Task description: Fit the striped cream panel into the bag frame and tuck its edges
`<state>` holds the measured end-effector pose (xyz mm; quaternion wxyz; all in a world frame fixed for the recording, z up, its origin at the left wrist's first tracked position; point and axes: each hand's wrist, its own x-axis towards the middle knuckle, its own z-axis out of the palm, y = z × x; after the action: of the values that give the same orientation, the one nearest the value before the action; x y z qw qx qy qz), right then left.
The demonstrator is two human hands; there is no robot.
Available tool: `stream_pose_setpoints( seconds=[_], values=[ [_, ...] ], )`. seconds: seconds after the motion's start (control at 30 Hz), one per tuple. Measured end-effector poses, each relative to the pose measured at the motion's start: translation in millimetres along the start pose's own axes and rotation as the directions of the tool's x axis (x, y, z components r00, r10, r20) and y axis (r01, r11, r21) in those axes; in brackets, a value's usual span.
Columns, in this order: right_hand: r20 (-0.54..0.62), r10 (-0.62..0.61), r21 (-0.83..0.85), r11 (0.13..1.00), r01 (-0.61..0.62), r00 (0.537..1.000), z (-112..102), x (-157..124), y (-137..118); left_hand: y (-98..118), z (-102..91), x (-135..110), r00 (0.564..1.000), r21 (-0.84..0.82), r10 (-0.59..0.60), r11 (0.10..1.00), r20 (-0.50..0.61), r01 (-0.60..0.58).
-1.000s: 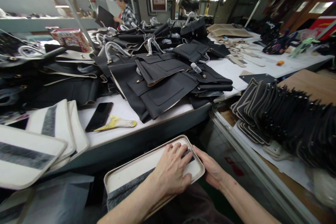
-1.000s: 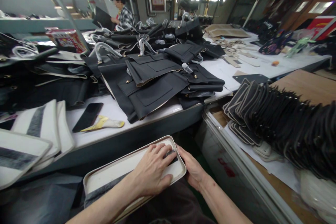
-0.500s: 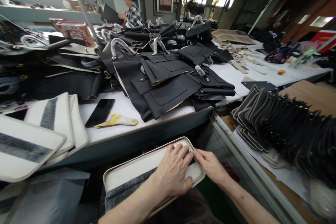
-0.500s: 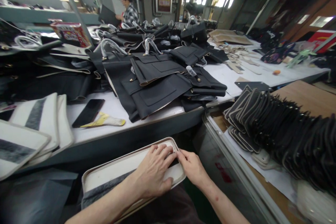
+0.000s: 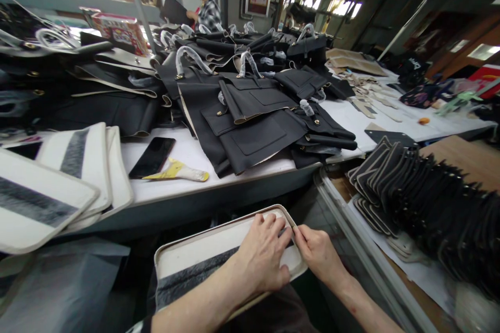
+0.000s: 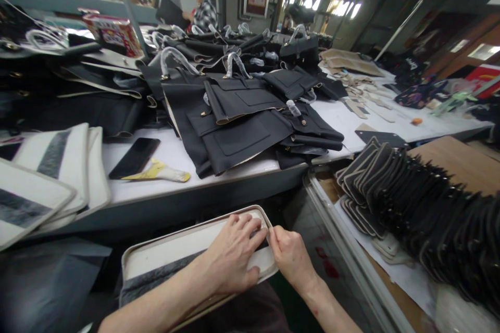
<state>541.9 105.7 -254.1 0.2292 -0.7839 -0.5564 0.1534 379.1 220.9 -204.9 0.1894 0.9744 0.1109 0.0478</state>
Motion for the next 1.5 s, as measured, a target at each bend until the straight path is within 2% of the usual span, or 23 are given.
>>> stream_pose_setpoints(
  seconds=[0.23, 0.5, 0.63, 0.83, 0.9, 0.97, 1.03, 1.07, 1.13, 1.17, 1.23, 1.37, 1.5],
  values=[
    [0.065, -0.081, -0.103, 0.991, 0.088, 0.995, -3, -2, -9, -6, 2.5, -2, 1.000, -0.031, 0.013, 0.999, -0.019, -0.013],
    [-0.096, -0.015, -0.143, 0.990, 0.001, 0.995, 5, -12, -28, -7, 4.7, -4, 0.999, -0.083, -0.008, 0.997, -0.047, 0.004],
    [-0.122, -0.017, -0.166, 0.986, -0.004, 0.992, 10, -15, -31, -7, 4.6, -5, 0.998, -0.114, -0.022, 0.993, -0.057, 0.015],
    [-0.106, -0.093, -0.398, 0.917, 0.043, 0.990, 16, -24, -40, -8, 6.8, -10, 0.998, -0.100, 0.016, 0.995, -0.062, -0.022],
    [-0.084, -0.086, -0.422, 0.906, 0.043, 0.993, 15, -27, -45, -8, 7.4, -11, 0.998, -0.073, 0.036, 0.997, -0.054, -0.040],
    [-0.066, -0.046, -0.322, 0.946, 0.022, 0.997, 10, -26, -47, -7, 7.6, -12, 0.998, -0.052, 0.041, 0.998, -0.049, -0.043],
    [-0.049, 0.054, -0.075, 0.996, -0.057, 0.997, 2, -22, -43, -7, 7.8, -12, 0.998, -0.040, 0.046, 0.998, -0.042, -0.048],
    [-0.022, 0.136, 0.087, 0.987, -0.133, 0.990, -2, -18, -39, -6, 8.0, -12, 0.998, -0.037, 0.047, 0.998, -0.039, -0.049],
    [0.086, 0.294, 0.362, 0.881, -0.305, 0.952, -7, -9, -27, -5, 8.6, -13, 0.998, -0.033, 0.047, 0.998, -0.036, -0.048],
    [0.160, 0.344, 0.448, 0.810, -0.378, 0.925, -9, -4, -20, -5, 9.1, -13, 0.998, -0.032, 0.044, 0.998, -0.037, -0.045],
    [0.296, 0.360, 0.522, 0.714, -0.466, 0.885, -11, 6, -10, -4, 10.0, -14, 0.998, -0.029, 0.032, 0.999, -0.045, -0.033],
    [0.485, 0.283, 0.566, 0.620, -0.544, 0.827, -15, 17, -1, -4, 10.9, -16, 0.998, -0.032, 0.033, 0.999, -0.053, -0.034],
    [0.627, 0.232, 0.560, 0.529, -0.638, 0.743, -20, 22, 0, -7, 10.0, -17, 0.998, -0.061, 0.037, 0.997, -0.056, -0.041]
  ],
)
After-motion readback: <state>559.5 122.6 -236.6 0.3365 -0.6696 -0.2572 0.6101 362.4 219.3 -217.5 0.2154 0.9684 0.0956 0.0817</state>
